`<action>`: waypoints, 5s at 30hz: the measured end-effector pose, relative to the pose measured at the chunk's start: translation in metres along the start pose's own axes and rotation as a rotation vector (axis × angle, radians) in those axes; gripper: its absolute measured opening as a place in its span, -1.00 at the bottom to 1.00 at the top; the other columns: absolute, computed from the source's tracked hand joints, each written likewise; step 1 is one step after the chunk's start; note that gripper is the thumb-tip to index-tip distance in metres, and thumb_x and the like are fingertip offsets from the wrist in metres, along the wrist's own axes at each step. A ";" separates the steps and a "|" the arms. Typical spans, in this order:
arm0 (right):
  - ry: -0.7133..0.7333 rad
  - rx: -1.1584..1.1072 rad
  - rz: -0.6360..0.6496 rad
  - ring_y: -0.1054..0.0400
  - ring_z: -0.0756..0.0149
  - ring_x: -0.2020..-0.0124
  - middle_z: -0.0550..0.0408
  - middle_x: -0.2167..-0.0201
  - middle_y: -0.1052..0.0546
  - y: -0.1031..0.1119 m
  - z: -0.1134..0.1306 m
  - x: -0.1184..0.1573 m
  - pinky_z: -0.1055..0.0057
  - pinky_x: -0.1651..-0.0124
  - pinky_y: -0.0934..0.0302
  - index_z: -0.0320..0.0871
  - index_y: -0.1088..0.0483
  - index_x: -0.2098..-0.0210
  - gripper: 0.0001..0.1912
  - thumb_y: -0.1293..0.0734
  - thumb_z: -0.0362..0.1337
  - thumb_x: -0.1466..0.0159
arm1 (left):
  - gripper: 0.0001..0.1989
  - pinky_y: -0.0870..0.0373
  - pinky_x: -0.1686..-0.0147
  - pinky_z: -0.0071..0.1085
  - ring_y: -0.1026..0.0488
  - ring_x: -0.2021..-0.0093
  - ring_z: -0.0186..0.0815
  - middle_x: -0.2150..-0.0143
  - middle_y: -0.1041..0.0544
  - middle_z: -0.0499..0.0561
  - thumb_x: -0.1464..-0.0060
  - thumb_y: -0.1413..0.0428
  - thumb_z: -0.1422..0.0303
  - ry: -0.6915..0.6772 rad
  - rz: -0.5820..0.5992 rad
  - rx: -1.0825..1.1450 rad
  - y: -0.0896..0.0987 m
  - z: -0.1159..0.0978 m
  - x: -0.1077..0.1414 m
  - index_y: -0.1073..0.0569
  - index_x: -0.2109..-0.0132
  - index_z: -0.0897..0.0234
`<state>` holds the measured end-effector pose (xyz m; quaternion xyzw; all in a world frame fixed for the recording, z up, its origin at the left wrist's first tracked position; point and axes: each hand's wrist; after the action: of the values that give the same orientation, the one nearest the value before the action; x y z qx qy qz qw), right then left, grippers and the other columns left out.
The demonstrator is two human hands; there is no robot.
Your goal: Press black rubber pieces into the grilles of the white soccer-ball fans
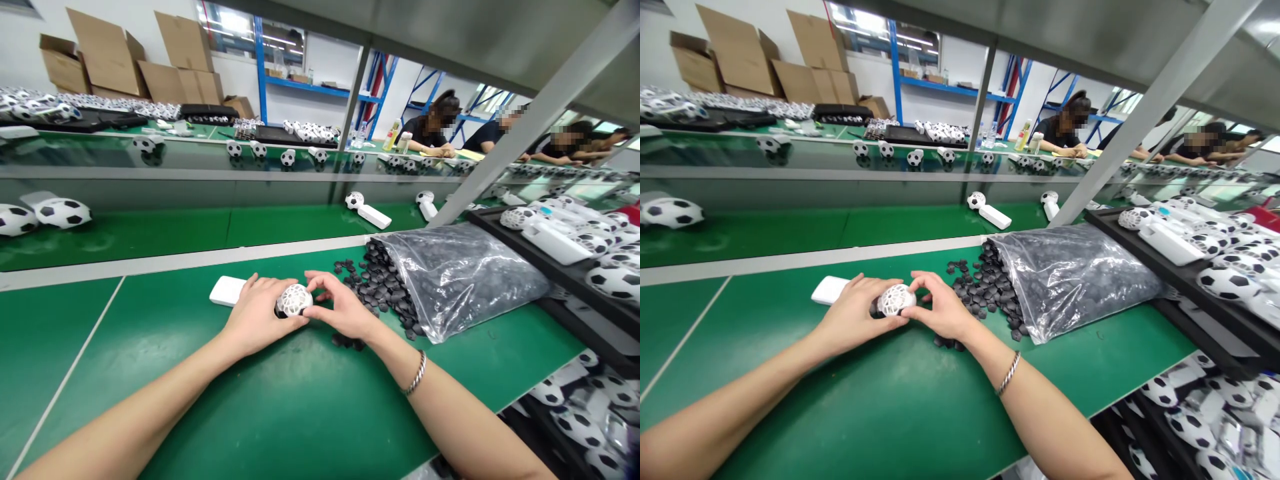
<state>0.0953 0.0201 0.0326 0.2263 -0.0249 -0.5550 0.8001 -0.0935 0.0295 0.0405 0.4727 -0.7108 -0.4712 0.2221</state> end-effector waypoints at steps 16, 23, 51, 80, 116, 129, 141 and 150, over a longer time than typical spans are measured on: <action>-0.085 0.143 -0.186 -0.32 0.41 0.31 0.09 0.29 -0.42 0.022 -0.006 -0.008 0.43 0.22 -0.23 -0.17 -0.30 0.28 -0.82 -0.26 -0.20 -0.18 | -0.39 -0.16 -0.02 -0.09 -0.26 -0.01 -0.04 0.05 -0.41 0.09 0.19 -0.15 0.00 -0.059 -0.017 0.069 0.005 0.007 -0.001 -0.32 0.01 0.24; -0.191 0.634 -0.136 -0.29 0.39 0.42 0.17 0.48 -0.43 0.046 -0.008 -0.002 0.47 0.33 -0.16 -0.11 -0.43 0.49 -0.94 -0.34 -0.30 -0.11 | -0.41 -0.06 -0.13 -0.12 -0.08 -0.19 -0.05 -0.14 -0.26 0.05 0.11 -0.14 0.11 -0.041 0.166 0.139 0.017 0.013 -0.003 -0.26 -0.11 0.10; -0.007 0.185 0.045 -0.30 0.41 0.34 0.15 0.37 -0.42 0.019 0.014 0.007 0.48 0.28 -0.22 -0.14 -0.31 0.29 -0.92 -0.22 -0.37 -0.20 | -0.43 0.03 -0.21 -0.17 0.08 -0.28 -0.14 -0.25 -0.10 0.09 0.11 -0.16 0.27 -0.090 0.177 0.354 0.001 0.004 0.003 -0.23 -0.08 0.17; -0.164 -0.214 0.049 -0.17 0.50 0.50 0.22 0.53 -0.34 0.000 0.007 0.002 0.52 0.40 -0.10 -0.21 -0.33 0.44 -0.90 -0.34 -0.33 -0.09 | -0.57 0.03 -0.19 -0.15 0.01 -0.25 -0.11 -0.21 -0.09 0.15 0.12 -0.13 0.28 0.055 0.075 0.448 -0.009 -0.010 0.004 -0.25 0.06 0.22; 0.083 0.302 -0.018 -0.32 0.38 0.39 0.15 0.44 -0.46 0.007 0.014 0.010 0.46 0.28 -0.17 -0.14 -0.33 0.42 -0.93 -0.25 -0.41 -0.15 | -0.48 -0.27 0.09 -0.33 -0.31 0.05 -0.22 -0.02 -0.29 -0.03 0.14 -0.11 0.43 -0.111 0.264 0.490 0.017 0.018 -0.007 -0.23 -0.04 0.13; 0.156 0.310 0.051 -0.33 0.34 0.32 0.09 0.36 -0.47 0.004 0.016 0.009 0.39 0.19 -0.20 -0.14 -0.32 0.36 -0.96 -0.24 -0.38 -0.19 | -0.49 -0.28 0.11 -0.32 -0.32 0.07 -0.21 0.00 -0.30 -0.01 0.13 -0.09 0.41 -0.097 0.277 0.491 0.017 0.018 -0.007 -0.23 -0.04 0.14; 0.212 0.332 0.022 -0.39 0.36 0.25 0.13 0.31 -0.54 0.003 0.009 0.007 0.43 0.14 -0.24 -0.09 -0.45 0.26 -0.86 -0.27 -0.37 -0.21 | -0.49 -0.24 0.00 -0.24 -0.28 0.00 -0.17 -0.04 -0.28 0.00 0.15 -0.08 0.40 -0.107 0.257 0.458 0.016 0.016 -0.006 -0.24 -0.03 0.14; 0.152 0.367 0.001 -0.41 0.34 0.28 0.14 0.31 -0.54 0.001 0.013 0.008 0.42 0.18 -0.26 -0.06 -0.45 0.26 -0.85 -0.30 -0.35 -0.18 | -0.50 -0.23 -0.01 -0.23 -0.28 0.00 -0.17 -0.03 -0.27 0.00 0.14 -0.09 0.40 -0.111 0.244 0.455 0.015 0.013 -0.006 -0.25 -0.03 0.13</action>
<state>0.0955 0.0087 0.0424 0.4097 -0.0652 -0.5218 0.7454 -0.1080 0.0424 0.0483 0.3947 -0.8613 -0.2941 0.1258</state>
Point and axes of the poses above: each hand's wrist, its own x-axis away from the middle knuckle, its own y-axis out of the back of the hand, z = x × y
